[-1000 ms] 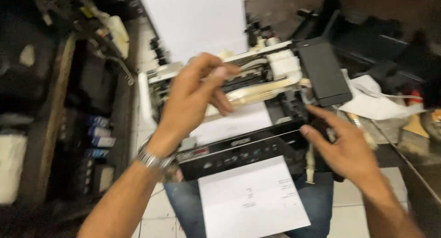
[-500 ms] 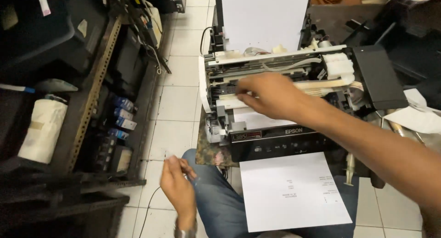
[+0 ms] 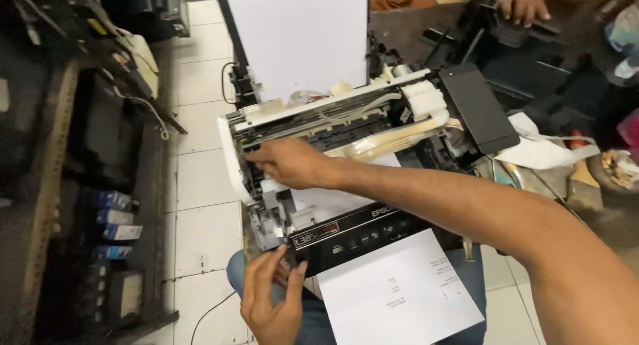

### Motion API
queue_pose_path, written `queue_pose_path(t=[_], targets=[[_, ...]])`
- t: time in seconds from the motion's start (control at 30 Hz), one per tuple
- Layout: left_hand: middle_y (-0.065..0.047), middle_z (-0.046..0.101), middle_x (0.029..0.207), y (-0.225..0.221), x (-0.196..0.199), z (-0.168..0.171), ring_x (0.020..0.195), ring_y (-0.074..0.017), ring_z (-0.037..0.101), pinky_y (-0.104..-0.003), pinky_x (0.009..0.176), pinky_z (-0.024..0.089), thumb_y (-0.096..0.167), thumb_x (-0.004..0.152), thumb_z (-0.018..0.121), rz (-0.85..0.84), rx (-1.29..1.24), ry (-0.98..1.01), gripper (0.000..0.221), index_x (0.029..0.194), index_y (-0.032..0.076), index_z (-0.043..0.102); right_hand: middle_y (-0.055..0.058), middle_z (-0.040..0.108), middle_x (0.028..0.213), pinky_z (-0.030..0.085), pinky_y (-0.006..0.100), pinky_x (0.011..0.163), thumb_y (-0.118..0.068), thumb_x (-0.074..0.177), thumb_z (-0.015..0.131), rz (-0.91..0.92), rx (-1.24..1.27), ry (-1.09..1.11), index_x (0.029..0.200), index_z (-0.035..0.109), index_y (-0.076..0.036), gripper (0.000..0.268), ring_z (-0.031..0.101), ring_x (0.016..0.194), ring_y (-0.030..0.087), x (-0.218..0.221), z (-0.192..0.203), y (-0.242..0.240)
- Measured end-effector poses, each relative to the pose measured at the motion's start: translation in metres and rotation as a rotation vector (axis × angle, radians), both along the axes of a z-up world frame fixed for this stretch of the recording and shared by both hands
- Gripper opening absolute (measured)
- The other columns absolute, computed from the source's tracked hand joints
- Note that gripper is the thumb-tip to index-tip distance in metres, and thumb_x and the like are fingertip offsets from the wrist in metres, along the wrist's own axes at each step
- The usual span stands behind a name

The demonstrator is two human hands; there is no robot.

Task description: Servicing the ink supply system and reassembling the housing of an inkjet printer.

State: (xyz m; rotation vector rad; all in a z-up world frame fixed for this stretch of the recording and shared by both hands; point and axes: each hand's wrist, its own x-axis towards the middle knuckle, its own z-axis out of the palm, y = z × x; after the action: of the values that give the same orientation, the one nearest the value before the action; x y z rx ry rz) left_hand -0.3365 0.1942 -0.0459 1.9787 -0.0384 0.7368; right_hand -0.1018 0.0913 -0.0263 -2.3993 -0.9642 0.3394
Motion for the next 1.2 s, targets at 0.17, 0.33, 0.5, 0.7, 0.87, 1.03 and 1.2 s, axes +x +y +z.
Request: queue_pose_path(t=[0.17,0.33,0.5,0.7,0.87,1.03,1.2], targets=[[-0.013,0.065,0.099,0.0,0.011,-0.007,0.065,-0.0125,0.058,-0.024,0.06,0.055,0.007,0.082,0.083,0.006,-0.014,-0.031,0.034,0.113,0.0,0.069,-0.001,0.058,0.089,0.063,0.037,0.077,-0.017,0.106,0.047,-0.029,-0.041,0.036,0.148,0.057,-0.017,0.043,0.067,0.084,0.017,-0.003,-0.007,0.003],[-0.014,0.065,0.105,0.001,0.011,-0.012,0.069,-0.0131,0.06,-0.023,0.062,0.057,0.008,0.084,0.082,-0.031,-0.063,-0.022,0.038,0.119,0.0,0.068,0.014,0.064,0.138,0.064,0.047,0.087,-0.019,0.105,0.047,-0.033,-0.029,-0.022,0.145,0.057,-0.019,0.041,0.072,0.113,0.031,0.0,-0.012,0.007],[-0.012,0.066,0.106,-0.001,0.01,-0.011,0.074,-0.0143,0.063,-0.024,0.065,0.057,0.008,0.086,0.08,-0.027,-0.129,0.021,0.035,0.118,0.002,0.069,0.009,0.064,0.142,0.066,0.036,0.082,-0.014,0.104,0.047,-0.083,0.0,0.105,0.143,0.059,-0.016,0.041,0.071,0.115,0.024,0.0,-0.007,0.009],[-0.012,0.065,0.103,-0.005,0.009,-0.011,0.074,-0.0143,0.062,-0.024,0.07,0.055,0.007,0.087,0.079,-0.013,-0.171,0.041,0.034,0.119,0.001,0.068,0.008,0.06,0.147,0.066,0.027,0.06,-0.017,0.104,0.048,-0.095,-0.007,0.164,0.143,0.059,-0.018,0.041,0.075,0.097,0.016,-0.003,0.002,0.007],[-0.011,0.065,0.103,-0.009,0.008,-0.013,0.076,-0.0144,0.063,-0.024,0.068,0.054,0.01,0.087,0.078,0.011,-0.211,0.078,0.034,0.119,0.002,0.069,0.0,0.061,0.1,0.058,0.041,0.065,-0.025,0.107,0.044,-0.057,-0.072,0.122,0.153,0.05,-0.018,0.047,0.066,0.092,0.023,-0.009,0.006,0.005],[-0.01,0.065,0.102,-0.01,0.006,-0.009,0.077,-0.0146,0.063,-0.024,0.069,0.055,0.009,0.088,0.078,0.018,-0.221,0.095,0.035,0.121,0.002,0.068,0.004,0.065,0.141,0.053,0.048,0.1,-0.03,0.105,0.046,-0.094,-0.02,0.207,0.151,0.051,-0.02,0.047,0.061,0.128,0.028,-0.007,0.01,0.002],[-0.009,0.065,0.101,-0.01,0.005,-0.009,0.078,-0.0141,0.061,-0.024,0.068,0.052,0.011,0.089,0.077,0.022,-0.202,0.098,0.035,0.121,0.003,0.068,0.009,0.065,0.143,0.05,0.043,0.103,-0.031,0.101,0.053,-0.079,0.057,0.166,0.143,0.06,-0.022,0.044,0.061,0.131,0.032,-0.001,0.007,-0.004]])
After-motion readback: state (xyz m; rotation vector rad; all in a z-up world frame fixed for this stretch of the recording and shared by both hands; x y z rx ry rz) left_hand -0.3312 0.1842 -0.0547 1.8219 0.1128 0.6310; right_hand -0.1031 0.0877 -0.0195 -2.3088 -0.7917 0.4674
